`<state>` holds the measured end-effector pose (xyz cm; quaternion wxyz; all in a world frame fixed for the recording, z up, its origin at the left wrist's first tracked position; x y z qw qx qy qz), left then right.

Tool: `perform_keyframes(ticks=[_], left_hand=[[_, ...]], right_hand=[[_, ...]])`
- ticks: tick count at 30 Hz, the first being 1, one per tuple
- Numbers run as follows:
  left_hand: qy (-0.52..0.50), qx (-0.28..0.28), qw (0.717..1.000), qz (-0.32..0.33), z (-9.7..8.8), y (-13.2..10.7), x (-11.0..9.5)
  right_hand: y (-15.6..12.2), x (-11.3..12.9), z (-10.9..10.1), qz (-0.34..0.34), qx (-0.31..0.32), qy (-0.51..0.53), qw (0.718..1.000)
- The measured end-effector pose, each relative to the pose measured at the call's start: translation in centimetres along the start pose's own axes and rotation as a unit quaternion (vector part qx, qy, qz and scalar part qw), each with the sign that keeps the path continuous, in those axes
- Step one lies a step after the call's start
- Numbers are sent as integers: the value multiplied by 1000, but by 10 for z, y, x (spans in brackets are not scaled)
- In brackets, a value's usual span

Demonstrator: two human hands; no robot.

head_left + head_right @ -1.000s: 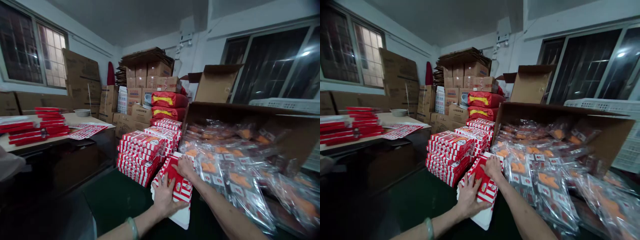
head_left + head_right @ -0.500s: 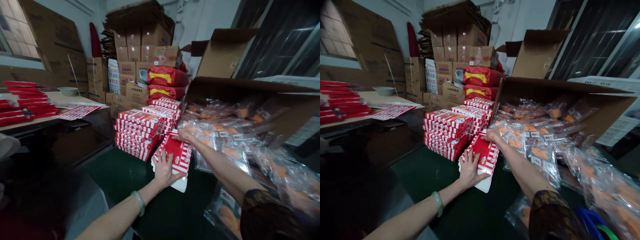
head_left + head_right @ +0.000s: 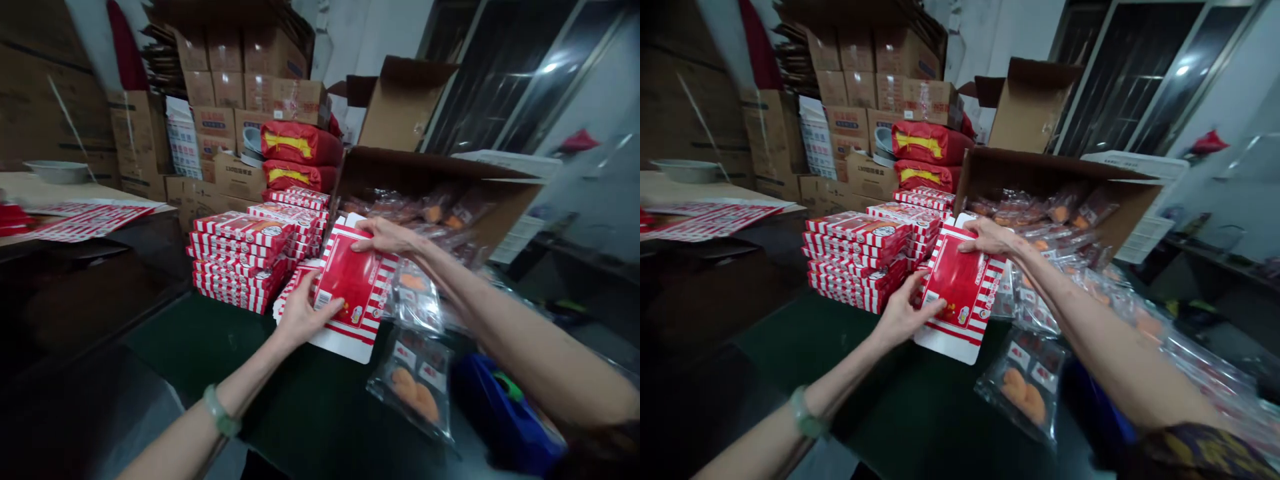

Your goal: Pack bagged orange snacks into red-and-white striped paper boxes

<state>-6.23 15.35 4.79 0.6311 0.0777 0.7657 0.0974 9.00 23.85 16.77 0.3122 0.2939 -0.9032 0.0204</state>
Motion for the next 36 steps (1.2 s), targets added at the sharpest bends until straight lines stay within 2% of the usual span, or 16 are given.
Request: perform_keyframes(ticks=[3,6,10,14,16,19,23,25,26,28,29,30,32,33,34,36], left_hand=[[-157,131,977,-63,7,-17,-30],[-251,214,939,-101,18,-43,-47],[-312,279,892,-171,37,-80,-38],[-370,425,789,-247,63,-121,-23],[-385,428,768,-281,70,-133,-18],[-386,376,785,-304,77,-139,-15],[-328,299,853,-274,85,-127,-11],[-311,257,882,-244,86,-116,-10],[-312,238,891,-228,85,-111,-10],[-324,219,898,-202,84,-104,-12],[-331,217,897,-195,84,-103,-13],[-336,220,895,-193,85,-102,-13],[-344,227,888,-203,86,-105,-12],[-345,227,885,-214,87,-107,-9],[-344,225,883,-227,87,-110,-6],[-332,220,883,-251,86,-117,4]], right_hand=[[-52,23,1,-35,30,110,993],[-93,32,9,-47,33,198,978],[-128,37,25,-76,31,225,971],[-148,46,39,-106,42,211,971],[-157,48,42,-100,46,220,969],[-168,49,39,-106,24,211,971],[-182,54,32,-115,-49,109,986],[-198,58,22,-124,-187,12,974],[-212,61,17,-127,-284,-40,950],[-245,61,17,-108,-468,-105,871],[-258,56,24,-81,-520,-96,845],[-266,46,34,-43,-536,-54,841],[-262,24,66,16,-448,114,887],[-258,16,84,39,-394,191,898],[-256,11,100,56,-356,243,901],[-258,4,119,80,-348,263,896]])
Point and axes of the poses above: each hand's wrist, its own y-axis towards the middle knuckle, its own z-axis out of the palm, x = y × z, the point moved 6 cm from there along y, towards the middle knuckle, and after that the axes turned 11 degrees about -z, right-handed, at the moved point
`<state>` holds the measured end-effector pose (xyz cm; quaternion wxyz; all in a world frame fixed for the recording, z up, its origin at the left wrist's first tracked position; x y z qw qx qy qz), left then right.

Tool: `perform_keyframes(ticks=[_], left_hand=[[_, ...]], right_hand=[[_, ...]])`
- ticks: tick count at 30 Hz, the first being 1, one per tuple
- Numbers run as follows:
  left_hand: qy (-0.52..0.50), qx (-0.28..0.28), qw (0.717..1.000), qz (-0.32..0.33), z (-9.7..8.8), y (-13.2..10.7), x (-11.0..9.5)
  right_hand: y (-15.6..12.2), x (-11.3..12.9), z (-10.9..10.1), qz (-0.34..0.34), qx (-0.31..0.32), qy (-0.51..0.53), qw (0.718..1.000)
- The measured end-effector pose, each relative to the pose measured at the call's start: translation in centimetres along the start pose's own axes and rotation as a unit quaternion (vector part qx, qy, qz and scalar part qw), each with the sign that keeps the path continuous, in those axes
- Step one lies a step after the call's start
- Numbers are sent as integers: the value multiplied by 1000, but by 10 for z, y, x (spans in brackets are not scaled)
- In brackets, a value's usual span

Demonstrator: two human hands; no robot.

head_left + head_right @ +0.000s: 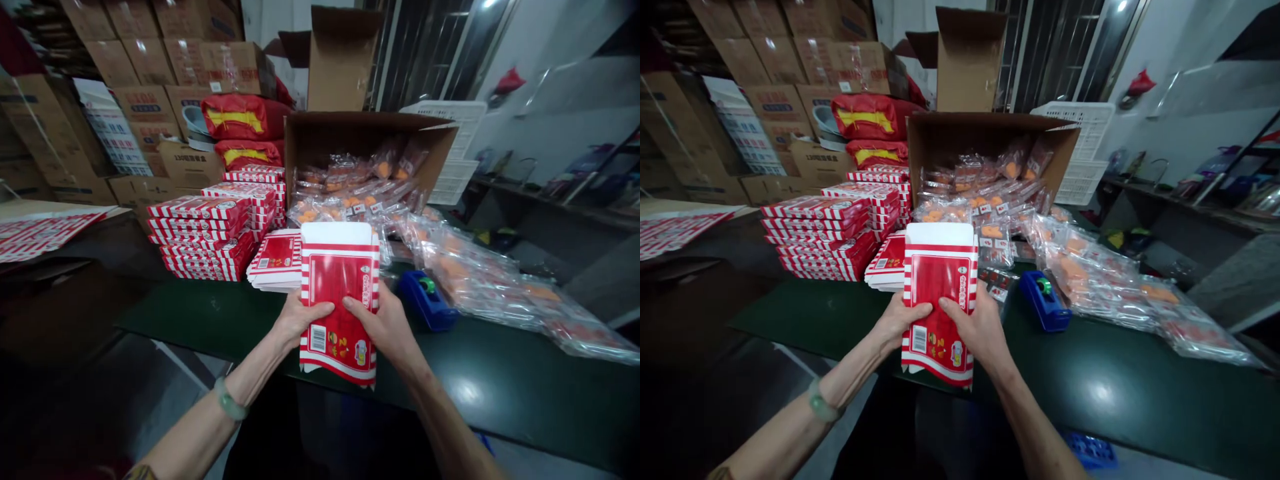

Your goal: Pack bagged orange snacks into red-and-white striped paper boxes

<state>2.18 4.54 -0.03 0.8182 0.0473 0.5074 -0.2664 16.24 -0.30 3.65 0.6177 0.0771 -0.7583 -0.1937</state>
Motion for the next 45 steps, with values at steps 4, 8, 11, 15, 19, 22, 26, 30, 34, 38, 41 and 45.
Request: perform_keyframes(ticks=[4,8,11,15,19,22,26,30,34,38,41,45], left_hand=[[62,-17,998,-16,-11,9,17],[125,-33,990,47,-16,48,18],[133,-47,987,71,-19,74,19],[162,-52,979,111,-15,69,18],[279,-67,936,202,-7,44,19],[331,-127,907,226,-9,38,28],[326,-161,899,243,-9,38,36],[292,-180,869,356,0,23,10],[315,-182,809,462,20,3,-27],[288,-192,807,479,25,-4,-48],[242,-220,830,451,15,-2,-52],[147,-200,888,387,2,10,-50]], right_hand=[[-10,-22,-5,-14,-68,-46,997],[8,-46,-21,-27,-158,-116,980],[27,-61,-21,-55,-172,-157,971],[21,-69,-25,-91,-204,-193,955],[-3,-40,-41,-236,-270,-162,919],[-10,-13,-51,-344,-310,-158,872],[-10,2,-52,-408,-314,-199,834],[-12,4,-47,-442,-283,-234,818],[-9,4,-50,-450,-241,-249,823],[-1,2,-52,-394,-185,-247,866],[4,7,-47,-350,-152,-236,894],[16,9,-44,-244,-148,-149,947]])
Point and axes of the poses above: each hand's wrist, its own y-axis towards the middle knuckle, its own z-axis out of the palm, x = y × z, the point moved 6 cm from there along y, towards the middle knuckle, and after that the axes turned 11 degrees about -z, right-handed, at the moved point
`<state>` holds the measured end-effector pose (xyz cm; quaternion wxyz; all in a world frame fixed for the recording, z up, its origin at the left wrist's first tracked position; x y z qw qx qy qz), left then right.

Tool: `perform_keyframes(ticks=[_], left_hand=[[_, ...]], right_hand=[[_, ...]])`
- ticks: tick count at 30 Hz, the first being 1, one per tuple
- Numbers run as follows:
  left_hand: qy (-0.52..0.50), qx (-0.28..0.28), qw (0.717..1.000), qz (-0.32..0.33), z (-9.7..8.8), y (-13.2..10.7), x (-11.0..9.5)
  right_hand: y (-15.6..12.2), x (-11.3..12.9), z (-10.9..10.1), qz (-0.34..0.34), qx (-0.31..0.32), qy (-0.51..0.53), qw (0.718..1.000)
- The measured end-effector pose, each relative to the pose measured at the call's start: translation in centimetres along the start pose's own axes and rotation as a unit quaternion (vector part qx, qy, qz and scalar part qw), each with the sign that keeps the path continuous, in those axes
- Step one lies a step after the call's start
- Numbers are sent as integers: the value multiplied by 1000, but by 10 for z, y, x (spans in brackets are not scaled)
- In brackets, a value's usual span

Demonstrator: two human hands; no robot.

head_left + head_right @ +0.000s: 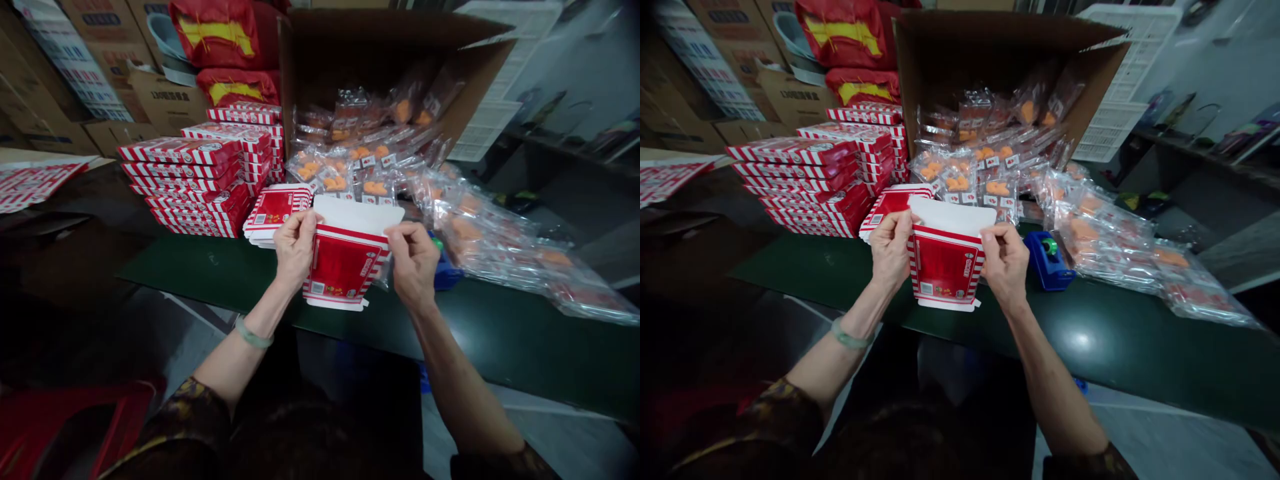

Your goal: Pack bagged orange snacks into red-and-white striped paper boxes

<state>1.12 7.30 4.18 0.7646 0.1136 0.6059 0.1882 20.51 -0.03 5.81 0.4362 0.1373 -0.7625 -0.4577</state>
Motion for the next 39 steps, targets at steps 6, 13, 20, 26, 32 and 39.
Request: perform_keyframes(ticks=[6,13,20,26,32,39], left_hand=[[-143,96,975,-143,11,9,5],[-201,91,973,-68,7,-3,-8],[-184,90,979,-17,5,-13,-10],[-41,194,978,-58,14,-17,-15],[-39,255,963,-73,12,-21,-12],[-17,249,965,-85,7,-24,-10]], right_hand=[[7,-8,7,115,48,199,972],[11,12,-16,-63,85,100,989],[13,29,-18,-40,222,75,971],[31,22,6,142,350,71,923],[37,16,17,288,445,195,826],[36,21,51,368,551,209,719]])
Point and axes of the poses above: each hand's wrist, its own y-axis towards the middle knuckle, its own z-axis out of the palm, x = y × z, the point moved 6 cm from there along y, towards the middle knuckle, and after that the axes turned 11 degrees about -z, right-handed, at the moved point
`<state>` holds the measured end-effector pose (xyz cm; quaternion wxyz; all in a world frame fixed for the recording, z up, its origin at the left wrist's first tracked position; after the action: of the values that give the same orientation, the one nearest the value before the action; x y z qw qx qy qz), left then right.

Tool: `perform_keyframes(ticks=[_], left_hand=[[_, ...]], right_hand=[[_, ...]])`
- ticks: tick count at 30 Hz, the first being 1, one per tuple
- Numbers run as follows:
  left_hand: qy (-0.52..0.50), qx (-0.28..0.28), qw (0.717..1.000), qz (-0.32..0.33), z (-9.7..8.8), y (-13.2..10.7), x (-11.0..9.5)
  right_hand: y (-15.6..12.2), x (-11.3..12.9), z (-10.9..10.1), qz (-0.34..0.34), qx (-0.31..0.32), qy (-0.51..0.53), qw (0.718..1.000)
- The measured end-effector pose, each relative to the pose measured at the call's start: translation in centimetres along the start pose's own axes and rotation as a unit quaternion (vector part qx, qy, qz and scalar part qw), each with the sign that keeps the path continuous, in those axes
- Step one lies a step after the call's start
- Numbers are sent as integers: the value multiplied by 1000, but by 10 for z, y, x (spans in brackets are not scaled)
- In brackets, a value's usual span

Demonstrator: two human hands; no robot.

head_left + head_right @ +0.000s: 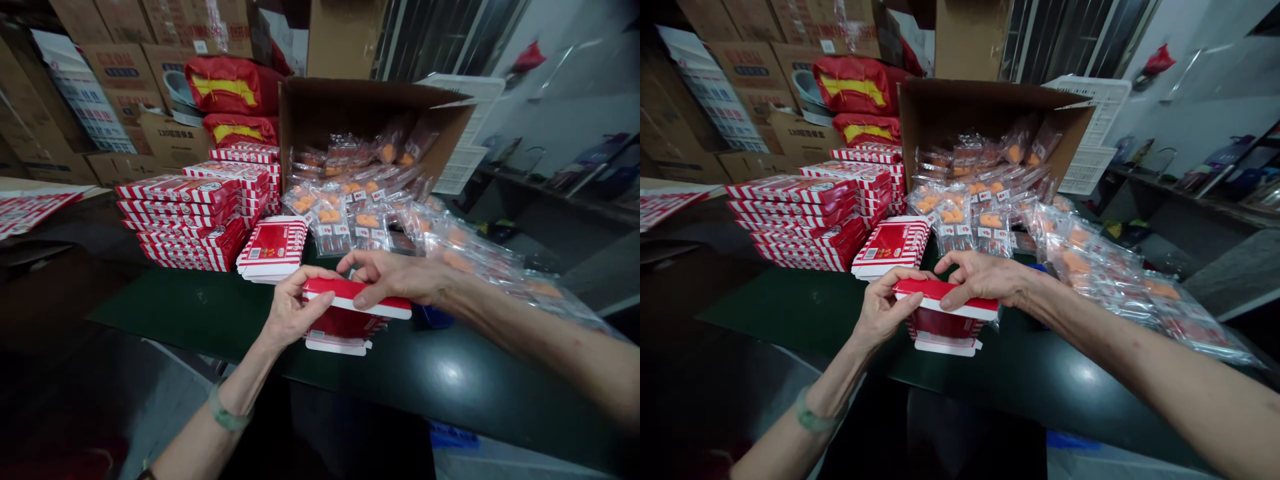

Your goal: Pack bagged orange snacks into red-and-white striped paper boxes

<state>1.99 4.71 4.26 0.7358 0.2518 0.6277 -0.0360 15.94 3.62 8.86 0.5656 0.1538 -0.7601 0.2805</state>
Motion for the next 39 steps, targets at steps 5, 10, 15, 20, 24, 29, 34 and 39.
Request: perform_keyframes(ticks=[5,10,15,20,24,29,34,39], left_hand=[[32,-49,998,-9,-5,3,0],[-10,-62,998,-24,-2,13,2],[-88,-110,989,-45,0,15,3],[-158,-113,975,-107,4,10,18],[-84,-183,978,-45,-4,1,1],[40,-177,981,63,-12,7,-22],[15,-123,992,32,-15,10,-4],[-43,-130,991,6,-9,4,-2]], right_hand=[[2,5,-5,-43,22,-90,995],[-9,24,-9,-139,3,-301,943],[-10,28,-5,-193,1,-364,911],[-8,24,4,-219,-31,-401,889],[-13,38,15,-234,-41,-369,899],[-10,49,17,-234,-71,-374,894],[-10,34,20,-253,-112,-428,860],[-19,26,32,-223,-151,-468,842]])
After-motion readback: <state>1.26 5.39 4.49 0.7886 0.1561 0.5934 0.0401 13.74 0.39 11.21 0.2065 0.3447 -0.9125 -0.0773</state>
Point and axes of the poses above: each hand's wrist, its own y-axis towards the middle knuckle, its own z-axis out of the palm, x = y × z, the point moved 6 cm from there along y, towards the middle knuckle, and after that the axes turned 11 degrees about -z, right-handed, at the moved point
